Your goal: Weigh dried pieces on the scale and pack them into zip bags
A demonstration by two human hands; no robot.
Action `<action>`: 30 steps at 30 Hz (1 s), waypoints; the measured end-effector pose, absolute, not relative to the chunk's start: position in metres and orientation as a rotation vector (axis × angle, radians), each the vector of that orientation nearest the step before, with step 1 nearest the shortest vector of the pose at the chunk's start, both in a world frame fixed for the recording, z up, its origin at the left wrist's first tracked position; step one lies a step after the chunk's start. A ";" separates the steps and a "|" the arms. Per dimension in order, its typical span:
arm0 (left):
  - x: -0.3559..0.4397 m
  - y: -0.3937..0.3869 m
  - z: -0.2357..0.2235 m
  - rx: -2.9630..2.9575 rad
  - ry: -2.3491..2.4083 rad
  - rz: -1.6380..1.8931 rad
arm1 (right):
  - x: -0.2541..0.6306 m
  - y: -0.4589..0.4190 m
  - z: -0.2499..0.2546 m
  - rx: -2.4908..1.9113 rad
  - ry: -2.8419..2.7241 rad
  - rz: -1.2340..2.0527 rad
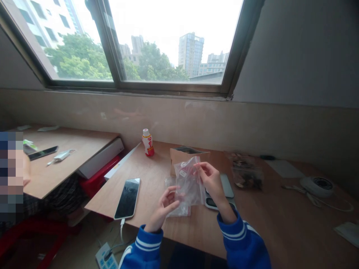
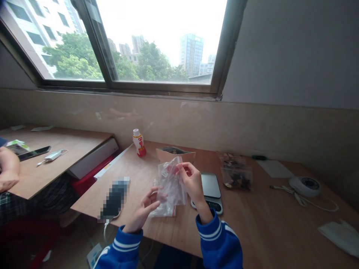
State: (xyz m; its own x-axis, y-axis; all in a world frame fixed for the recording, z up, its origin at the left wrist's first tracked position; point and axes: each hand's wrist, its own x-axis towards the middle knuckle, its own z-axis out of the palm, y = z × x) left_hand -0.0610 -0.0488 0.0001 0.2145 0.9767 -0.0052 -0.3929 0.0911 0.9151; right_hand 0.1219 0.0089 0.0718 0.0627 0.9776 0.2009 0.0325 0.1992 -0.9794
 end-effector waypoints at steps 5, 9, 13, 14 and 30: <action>-0.057 -0.042 0.001 0.780 0.927 1.311 | 0.115 0.001 0.058 -1.106 -1.412 1.036; -0.038 -0.033 0.001 0.632 1.039 1.447 | 0.110 -0.005 0.040 -1.074 -1.553 1.051; -0.031 -0.021 0.000 0.694 1.192 1.582 | 0.121 -0.008 0.021 -1.124 -1.519 1.235; -0.032 -0.018 -0.003 0.729 1.229 1.553 | 0.129 -0.007 0.016 -1.143 -1.520 1.252; -0.012 -0.013 -0.035 1.786 1.899 1.415 | 0.370 0.107 -0.045 -1.858 -1.543 -0.006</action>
State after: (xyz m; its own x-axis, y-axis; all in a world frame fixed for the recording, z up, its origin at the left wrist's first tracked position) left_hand -0.0119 -0.0127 -0.0350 -0.2650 0.8484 0.4582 0.6816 -0.1713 0.7114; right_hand 0.3700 0.1066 -0.0449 0.2870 0.8570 0.4279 0.8606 -0.0345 -0.5082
